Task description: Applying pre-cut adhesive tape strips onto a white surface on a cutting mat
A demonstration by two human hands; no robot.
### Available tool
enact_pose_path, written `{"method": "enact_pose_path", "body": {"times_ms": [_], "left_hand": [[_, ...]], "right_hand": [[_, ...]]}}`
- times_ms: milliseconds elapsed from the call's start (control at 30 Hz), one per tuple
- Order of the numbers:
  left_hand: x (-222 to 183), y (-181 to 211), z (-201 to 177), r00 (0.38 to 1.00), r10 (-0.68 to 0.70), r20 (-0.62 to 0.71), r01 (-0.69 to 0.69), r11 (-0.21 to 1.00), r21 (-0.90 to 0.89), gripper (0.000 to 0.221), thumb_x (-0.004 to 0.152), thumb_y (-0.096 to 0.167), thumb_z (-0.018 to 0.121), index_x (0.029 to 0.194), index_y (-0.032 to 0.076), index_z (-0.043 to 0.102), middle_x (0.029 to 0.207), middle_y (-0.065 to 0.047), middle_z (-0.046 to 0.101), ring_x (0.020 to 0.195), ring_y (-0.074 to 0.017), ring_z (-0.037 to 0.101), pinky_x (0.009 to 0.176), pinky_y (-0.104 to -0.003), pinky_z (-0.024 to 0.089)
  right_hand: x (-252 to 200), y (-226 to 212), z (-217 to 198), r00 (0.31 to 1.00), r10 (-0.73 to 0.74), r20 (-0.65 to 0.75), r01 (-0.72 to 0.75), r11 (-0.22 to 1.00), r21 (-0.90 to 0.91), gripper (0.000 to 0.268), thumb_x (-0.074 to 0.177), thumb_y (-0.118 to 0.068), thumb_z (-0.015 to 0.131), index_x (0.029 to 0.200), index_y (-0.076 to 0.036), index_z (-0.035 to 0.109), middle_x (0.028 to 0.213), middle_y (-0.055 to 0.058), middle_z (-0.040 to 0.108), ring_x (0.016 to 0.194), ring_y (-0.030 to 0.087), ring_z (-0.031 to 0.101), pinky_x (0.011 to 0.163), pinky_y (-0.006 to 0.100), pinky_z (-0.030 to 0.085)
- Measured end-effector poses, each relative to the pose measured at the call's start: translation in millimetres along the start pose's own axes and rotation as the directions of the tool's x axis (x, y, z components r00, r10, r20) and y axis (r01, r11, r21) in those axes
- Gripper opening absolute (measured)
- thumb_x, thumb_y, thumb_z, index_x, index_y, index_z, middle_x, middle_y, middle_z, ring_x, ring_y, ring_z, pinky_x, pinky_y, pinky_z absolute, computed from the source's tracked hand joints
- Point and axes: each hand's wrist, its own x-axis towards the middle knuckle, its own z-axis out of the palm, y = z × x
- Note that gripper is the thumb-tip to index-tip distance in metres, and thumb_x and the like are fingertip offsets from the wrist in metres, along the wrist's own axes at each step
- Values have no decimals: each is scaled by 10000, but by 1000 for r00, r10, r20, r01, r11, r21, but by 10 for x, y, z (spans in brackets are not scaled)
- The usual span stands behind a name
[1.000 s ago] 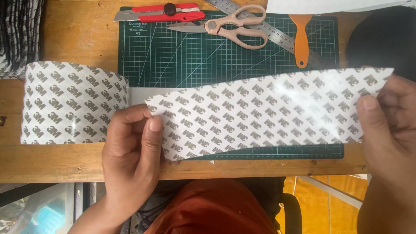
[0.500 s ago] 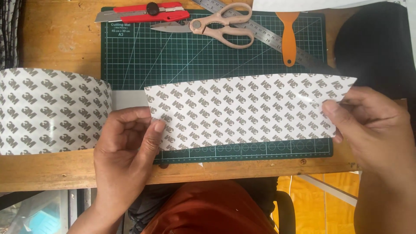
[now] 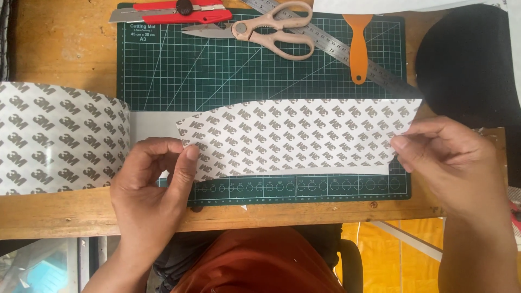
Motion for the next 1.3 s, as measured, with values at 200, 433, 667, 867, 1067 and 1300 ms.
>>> {"method": "enact_pose_path", "body": {"times_ms": [200,433,667,867,1067,1300], "left_hand": [[8,1,26,988,157,10,-155,962,224,141,1013,133,721,1035,36,620,901,-48,678,691,-99,587,640,-220,493],[0,-95,60,970,238,44,-240,921,306,174,1011,141,745,1061,27,624,934,-72,691,727,-137,588,672,-247,509],[22,-76,89,963,262,69,-271,926,264,152,1009,93,742,1050,10,621,897,-87,679,720,-138,606,658,-236,518],[-9,-64,97,975,212,64,-221,943,247,169,1005,102,744,1060,13,611,900,-76,662,739,-139,588,716,-251,499],[-8,-80,91,986,152,61,-162,960,227,168,993,123,753,1047,21,631,917,-67,684,748,-125,600,722,-228,520],[-28,-87,84,998,23,66,-34,984,176,159,966,138,766,1048,48,665,967,-43,719,855,-119,641,827,-236,533]], "right_hand": [[0,-168,35,999,43,7,-43,997,-57,258,943,-62,718,1196,-10,709,1021,112,762,894,174,706,784,292,571],[16,-53,2,997,72,3,-71,988,-138,139,958,-118,749,1065,-31,764,878,92,761,764,163,691,758,296,545],[27,-117,-17,964,263,37,-253,952,-173,173,954,-184,738,1039,-41,787,809,116,788,761,171,714,777,285,546],[59,-51,-57,960,258,106,-228,945,-235,314,1015,-264,702,811,-33,762,707,70,720,706,160,649,801,299,517],[83,-91,-68,942,306,139,-254,919,-302,339,1017,-308,655,866,-31,777,749,82,744,723,183,662,730,314,507],[81,-79,-153,924,351,154,-295,908,-299,209,993,-206,653,1031,-49,785,881,98,782,851,195,710,830,331,522]]}}
